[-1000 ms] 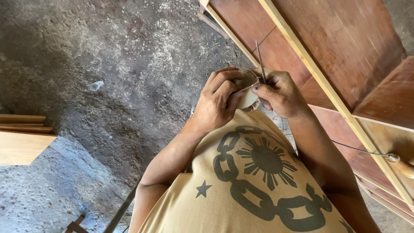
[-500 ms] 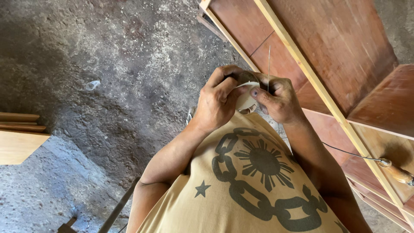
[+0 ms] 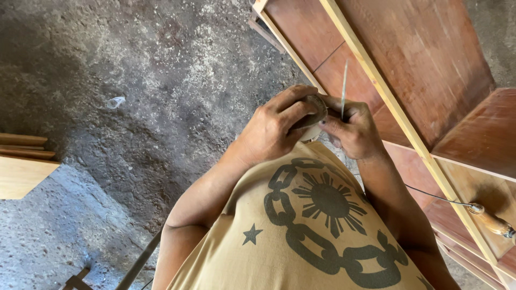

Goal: The person works on a wooden cabinet frame with a knife, then holds a round sanding pad and trims its edge with the knife. They take a roll of sandpaper, wrap it around the pad, and cut the sandpaper to size with scissors.

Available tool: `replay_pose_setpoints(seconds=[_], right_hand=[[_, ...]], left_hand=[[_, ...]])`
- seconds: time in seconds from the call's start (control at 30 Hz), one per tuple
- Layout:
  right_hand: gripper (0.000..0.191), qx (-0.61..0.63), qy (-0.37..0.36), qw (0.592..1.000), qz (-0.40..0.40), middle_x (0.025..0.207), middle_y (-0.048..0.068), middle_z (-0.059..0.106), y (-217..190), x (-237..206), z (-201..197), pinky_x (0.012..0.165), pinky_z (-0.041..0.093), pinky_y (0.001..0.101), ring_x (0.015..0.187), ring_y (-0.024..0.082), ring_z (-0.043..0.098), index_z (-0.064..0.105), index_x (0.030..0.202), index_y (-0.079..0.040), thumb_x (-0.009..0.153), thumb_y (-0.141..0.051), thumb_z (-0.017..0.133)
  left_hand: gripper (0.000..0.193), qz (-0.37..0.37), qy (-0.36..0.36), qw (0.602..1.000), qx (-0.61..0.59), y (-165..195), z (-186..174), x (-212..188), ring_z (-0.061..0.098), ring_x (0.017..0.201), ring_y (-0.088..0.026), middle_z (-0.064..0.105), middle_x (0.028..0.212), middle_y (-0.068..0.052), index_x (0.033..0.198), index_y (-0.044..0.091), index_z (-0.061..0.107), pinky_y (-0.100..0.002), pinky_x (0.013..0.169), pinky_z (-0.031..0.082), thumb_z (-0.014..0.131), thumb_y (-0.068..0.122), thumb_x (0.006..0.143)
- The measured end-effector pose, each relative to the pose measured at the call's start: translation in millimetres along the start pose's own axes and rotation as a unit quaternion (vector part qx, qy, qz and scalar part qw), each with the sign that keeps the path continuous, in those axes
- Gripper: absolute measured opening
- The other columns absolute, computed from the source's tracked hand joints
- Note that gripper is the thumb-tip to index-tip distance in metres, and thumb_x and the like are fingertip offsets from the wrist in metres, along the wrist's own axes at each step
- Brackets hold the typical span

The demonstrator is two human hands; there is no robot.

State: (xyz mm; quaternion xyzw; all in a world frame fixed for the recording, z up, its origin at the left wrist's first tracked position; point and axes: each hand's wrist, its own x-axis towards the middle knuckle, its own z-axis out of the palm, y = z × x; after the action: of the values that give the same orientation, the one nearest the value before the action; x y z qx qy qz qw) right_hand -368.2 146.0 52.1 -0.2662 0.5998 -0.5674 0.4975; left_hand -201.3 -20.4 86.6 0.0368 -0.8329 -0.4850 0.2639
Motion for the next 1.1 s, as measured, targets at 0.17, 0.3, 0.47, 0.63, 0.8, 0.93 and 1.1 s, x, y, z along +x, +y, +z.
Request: replay_pose_setpoints(seconds=[0.17,0.3,0.47,0.63,0.8,0.93,1.1], right_hand=[[0.048,0.038,-0.005,0.999,0.018,0.07,-0.004,0.058,-5,2,7,0.043,0.033,0.0183,0.049,0.001,0.043,0.06,0.145,0.0,0.098,-0.009,0.066],[0.052,0.046,0.019,0.999,-0.016,0.07,-0.005,0.057,-6,-1,18,0.046,0.034,0.0173,0.052,0.0,0.043,0.056,0.149,0.0,0.099,-0.01,0.065],[0.042,0.04,0.019,0.999,0.0,0.072,-0.001,0.061,-4,-6,27,0.044,0.034,0.0192,0.05,0.002,0.044,0.062,0.135,0.009,0.095,-0.004,0.062],[0.026,0.075,0.041,0.996,-0.007,0.073,-0.002,0.059,-2,-2,25,0.043,0.033,0.0196,0.051,0.002,0.043,0.066,0.121,0.008,0.1,-0.005,0.061],[0.02,0.085,0.081,0.993,-0.027,0.077,-0.001,0.06,1,3,27,0.044,0.034,0.0215,0.053,0.003,0.044,0.064,0.117,0.004,0.103,-0.009,0.065],[0.028,-0.194,0.067,0.961,-0.186,0.086,0.001,0.062,0,0,21,0.059,0.041,0.0205,0.069,0.005,0.052,0.063,0.124,0.006,0.109,-0.017,0.063],[0.035,-0.276,0.064,0.955,-0.092,0.078,0.004,0.068,-6,-12,7,0.049,0.044,0.0229,0.055,0.009,0.055,0.066,0.125,0.006,0.109,-0.023,0.056]], left_hand=[[0.029,-0.015,0.046,0.998,0.036,2,12,-6,0.066,0.126,-0.039,0.058,0.14,-0.018,0.114,0.001,0.067,-0.041,0.102,0.06,0.074,-0.003,0.087],[0.024,-0.057,0.091,0.994,0.019,-6,18,-5,0.067,0.125,-0.038,0.059,0.141,-0.02,0.114,0.002,0.067,-0.039,0.1,0.061,0.069,-0.006,0.091],[0.007,-0.116,0.137,0.983,-0.026,-30,6,-5,0.075,0.118,-0.026,0.068,0.138,-0.013,0.106,0.003,0.062,-0.034,0.095,0.064,0.068,0.004,0.103],[0.027,-0.143,0.121,0.978,-0.091,-30,-2,-11,0.072,0.122,-0.025,0.067,0.138,-0.013,0.13,0.001,0.06,-0.038,0.101,0.061,0.068,0.012,0.107],[0.062,-0.284,0.029,0.891,-0.354,-30,7,-11,0.071,0.113,-0.02,0.063,0.13,-0.009,0.143,0.004,0.041,-0.039,0.099,0.061,0.074,0.019,0.092],[0.041,-0.291,0.008,0.908,-0.301,-46,18,-17,0.071,0.112,-0.02,0.076,0.117,-0.013,0.132,0.0,0.059,-0.038,0.1,0.06,0.074,0.016,0.098],[0.034,-0.292,0.14,0.821,-0.469,-70,20,-27,0.07,0.107,-0.019,0.075,0.116,-0.013,0.127,-0.003,0.065,-0.037,0.097,0.059,0.078,0.01,0.098]])
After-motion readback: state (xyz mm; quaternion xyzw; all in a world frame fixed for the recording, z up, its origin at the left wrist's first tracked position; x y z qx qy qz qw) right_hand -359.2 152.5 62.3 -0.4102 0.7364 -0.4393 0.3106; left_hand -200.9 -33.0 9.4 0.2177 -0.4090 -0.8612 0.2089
